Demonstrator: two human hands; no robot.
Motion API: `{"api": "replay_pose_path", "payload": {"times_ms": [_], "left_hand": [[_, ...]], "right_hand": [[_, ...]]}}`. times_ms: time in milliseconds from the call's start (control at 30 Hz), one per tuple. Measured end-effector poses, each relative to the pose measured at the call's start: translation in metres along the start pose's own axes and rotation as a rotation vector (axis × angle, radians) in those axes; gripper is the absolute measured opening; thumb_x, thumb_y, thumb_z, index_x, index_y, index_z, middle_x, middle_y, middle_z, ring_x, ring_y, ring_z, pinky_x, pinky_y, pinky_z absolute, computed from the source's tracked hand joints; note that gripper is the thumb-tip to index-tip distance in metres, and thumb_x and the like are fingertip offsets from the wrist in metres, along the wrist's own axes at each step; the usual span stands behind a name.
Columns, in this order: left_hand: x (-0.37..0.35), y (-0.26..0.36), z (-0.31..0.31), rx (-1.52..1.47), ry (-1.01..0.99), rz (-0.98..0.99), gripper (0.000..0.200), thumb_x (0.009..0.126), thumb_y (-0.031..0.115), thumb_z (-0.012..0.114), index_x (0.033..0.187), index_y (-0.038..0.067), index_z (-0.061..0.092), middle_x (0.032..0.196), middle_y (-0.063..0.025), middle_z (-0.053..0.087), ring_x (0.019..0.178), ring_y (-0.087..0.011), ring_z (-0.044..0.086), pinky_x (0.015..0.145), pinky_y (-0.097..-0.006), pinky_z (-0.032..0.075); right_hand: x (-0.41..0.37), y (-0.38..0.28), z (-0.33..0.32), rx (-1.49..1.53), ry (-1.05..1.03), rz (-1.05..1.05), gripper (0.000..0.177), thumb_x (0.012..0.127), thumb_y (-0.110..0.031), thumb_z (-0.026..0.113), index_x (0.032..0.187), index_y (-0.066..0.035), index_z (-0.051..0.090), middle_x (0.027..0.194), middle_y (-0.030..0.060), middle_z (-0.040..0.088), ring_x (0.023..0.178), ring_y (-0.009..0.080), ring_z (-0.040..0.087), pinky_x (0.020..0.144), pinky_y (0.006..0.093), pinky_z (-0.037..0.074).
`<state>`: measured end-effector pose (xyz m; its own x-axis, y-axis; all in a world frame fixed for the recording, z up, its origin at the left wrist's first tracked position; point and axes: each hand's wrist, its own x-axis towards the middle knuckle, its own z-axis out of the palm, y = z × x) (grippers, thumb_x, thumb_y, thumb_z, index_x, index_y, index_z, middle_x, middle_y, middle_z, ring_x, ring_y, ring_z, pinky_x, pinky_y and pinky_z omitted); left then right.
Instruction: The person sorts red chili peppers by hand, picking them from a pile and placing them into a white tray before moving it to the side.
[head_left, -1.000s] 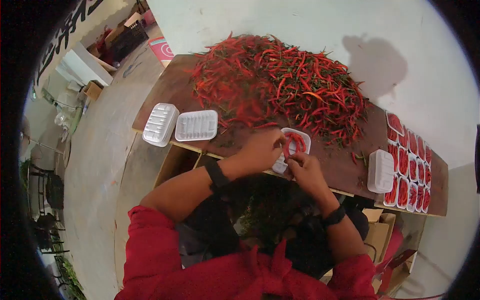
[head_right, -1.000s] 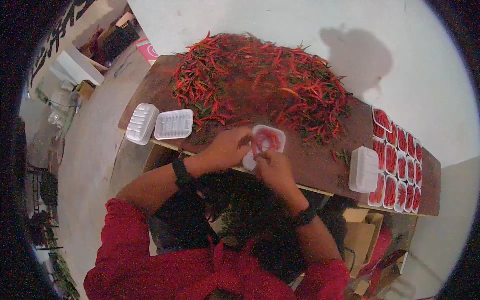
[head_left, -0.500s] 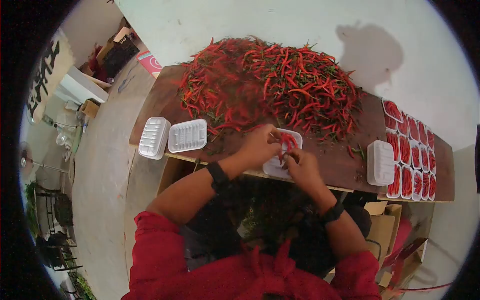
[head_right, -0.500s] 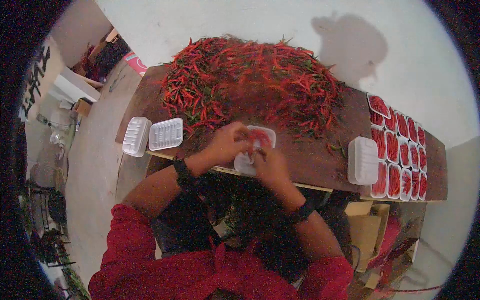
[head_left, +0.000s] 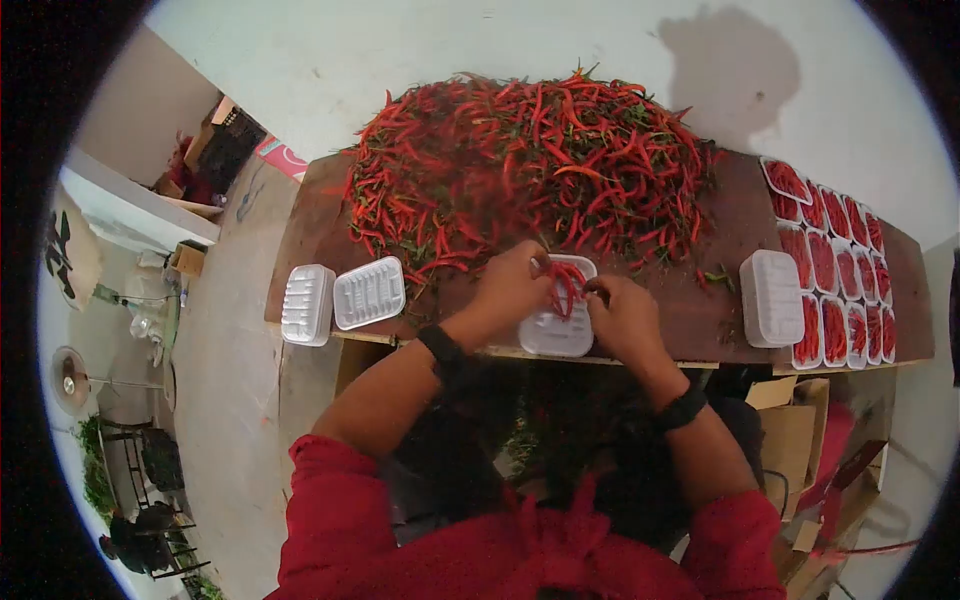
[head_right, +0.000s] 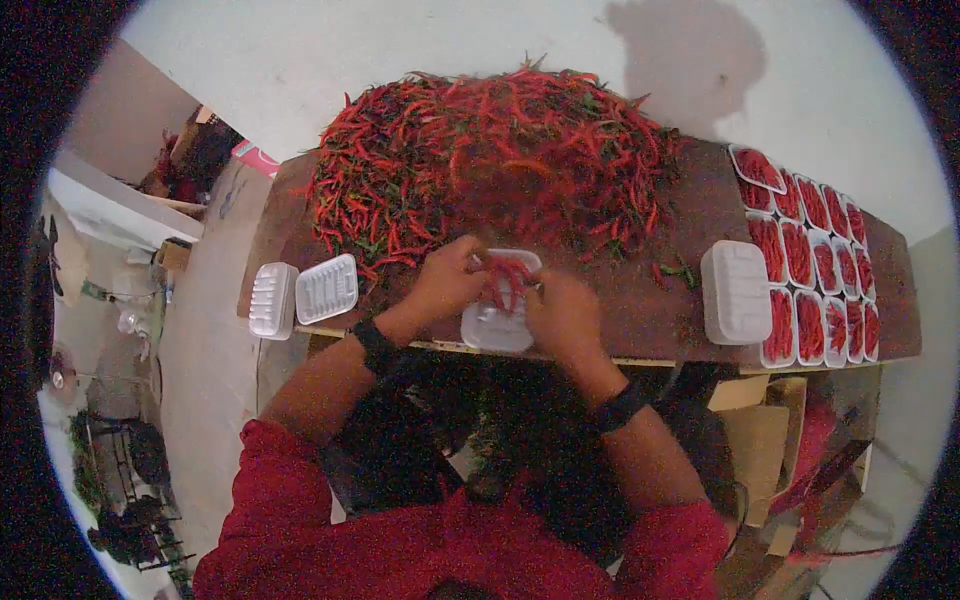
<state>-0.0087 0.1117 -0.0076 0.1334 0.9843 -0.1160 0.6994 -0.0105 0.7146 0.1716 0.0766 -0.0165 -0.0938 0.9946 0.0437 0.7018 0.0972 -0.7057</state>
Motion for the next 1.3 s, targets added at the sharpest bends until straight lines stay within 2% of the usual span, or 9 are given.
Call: {"api": "replay_pose_path", "payload": {"times_ms": [100,200,267,400,467,800,867,1100,1300], "left_hand": [[0.001,0.005,0.001,0.075,0.014,0.062,0.030,0.070,0.015,0.065,0.097,0.004,0.057,0.089,-0.0169,0.063,0.081,-0.0297,0.063,0.070,-0.0370,0.049],[0.000,0.014,-0.002,0.099,-0.029,0.022,0.032,0.069,0.017,0.065,0.097,0.004,0.056,0.090,-0.0173,0.063,0.085,-0.0303,0.062,0.073,-0.0379,0.048],[-0.001,0.015,-0.001,0.121,-0.031,0.002,0.033,0.069,0.018,0.066,0.098,0.004,0.056,0.088,-0.0166,0.063,0.083,-0.0294,0.062,0.071,-0.0379,0.048],[0.002,0.006,0.003,0.140,-0.040,0.003,0.034,0.070,0.020,0.066,0.099,0.005,0.056,0.084,-0.0156,0.064,0.079,-0.0290,0.063,0.069,-0.0382,0.048],[0.001,0.007,0.004,0.095,-0.003,0.024,0.028,0.069,0.015,0.065,0.093,0.003,0.056,0.077,-0.0165,0.062,0.076,-0.0334,0.062,0.066,-0.0413,0.047],[-0.001,0.014,0.003,0.107,-0.005,-0.019,0.026,0.070,0.013,0.062,0.093,0.003,0.054,0.074,-0.0174,0.061,0.073,-0.0343,0.061,0.065,-0.0414,0.047],[-0.001,0.010,0.006,0.071,0.046,0.045,0.026,0.071,0.012,0.061,0.094,0.003,0.053,0.073,-0.0172,0.061,0.072,-0.0345,0.061,0.065,-0.0419,0.047],[-0.005,0.017,0.005,0.103,0.025,0.038,0.026,0.070,0.010,0.060,0.094,0.003,0.054,0.076,-0.0184,0.061,0.073,-0.0355,0.061,0.066,-0.0432,0.047],[-0.002,0.007,0.008,0.128,0.076,0.162,0.025,0.069,0.009,0.059,0.092,0.002,0.054,0.076,-0.0196,0.062,0.075,-0.0361,0.060,0.066,-0.0434,0.047]], "right_hand": [[-0.001,-0.002,-0.002,-0.035,-0.017,0.011,0.025,0.076,-0.020,0.057,0.097,-0.007,0.064,0.085,0.0175,0.063,0.079,0.0359,0.060,0.071,0.0463,0.046],[-0.001,-0.004,-0.005,-0.042,-0.067,0.034,0.021,0.076,-0.016,0.057,0.093,-0.007,0.064,0.087,0.0159,0.062,0.081,0.0325,0.059,0.072,0.0411,0.046],[-0.003,0.000,0.000,-0.131,-0.056,-0.054,0.021,0.076,-0.016,0.057,0.094,-0.008,0.064,0.087,0.0154,0.061,0.081,0.0322,0.059,0.072,0.0418,0.046],[-0.003,-0.008,-0.003,-0.082,-0.092,-0.014,0.020,0.076,-0.016,0.057,0.094,-0.009,0.063,0.088,0.0151,0.060,0.081,0.0326,0.059,0.072,0.0426,0.046],[-0.004,-0.009,-0.004,-0.099,-0.096,-0.009,0.020,0.076,-0.017,0.058,0.094,-0.009,0.063,0.087,0.0149,0.060,0.081,0.0330,0.058,0.071,0.0429,0.046],[-0.004,-0.012,-0.003,-0.090,-0.070,-0.022,0.020,0.076,-0.017,0.059,0.093,-0.008,0.064,0.087,0.0153,0.061,0.081,0.0335,0.058,0.072,0.0432,0.046],[-0.004,-0.012,-0.003,-0.067,-0.096,-0.010,0.020,0.075,-0.016,0.059,0.093,-0.008,0.064,0.088,0.0158,0.061,0.082,0.0339,0.058,0.072,0.0433,0.046],[-0.005,-0.008,0.001,-0.104,-0.102,-0.024,0.019,0.075,-0.016,0.059,0.092,-0.007,0.064,0.087,0.0172,0.060,0.082,0.0353,0.058,0.073,0.0440,0.046],[-0.005,-0.011,-0.001,-0.124,-0.101,-0.050,0.020,0.076,-0.017,0.058,0.093,-0.008,0.065,0.085,0.0179,0.060,0.081,0.0361,0.058,0.072,0.0454,0.046]]}}
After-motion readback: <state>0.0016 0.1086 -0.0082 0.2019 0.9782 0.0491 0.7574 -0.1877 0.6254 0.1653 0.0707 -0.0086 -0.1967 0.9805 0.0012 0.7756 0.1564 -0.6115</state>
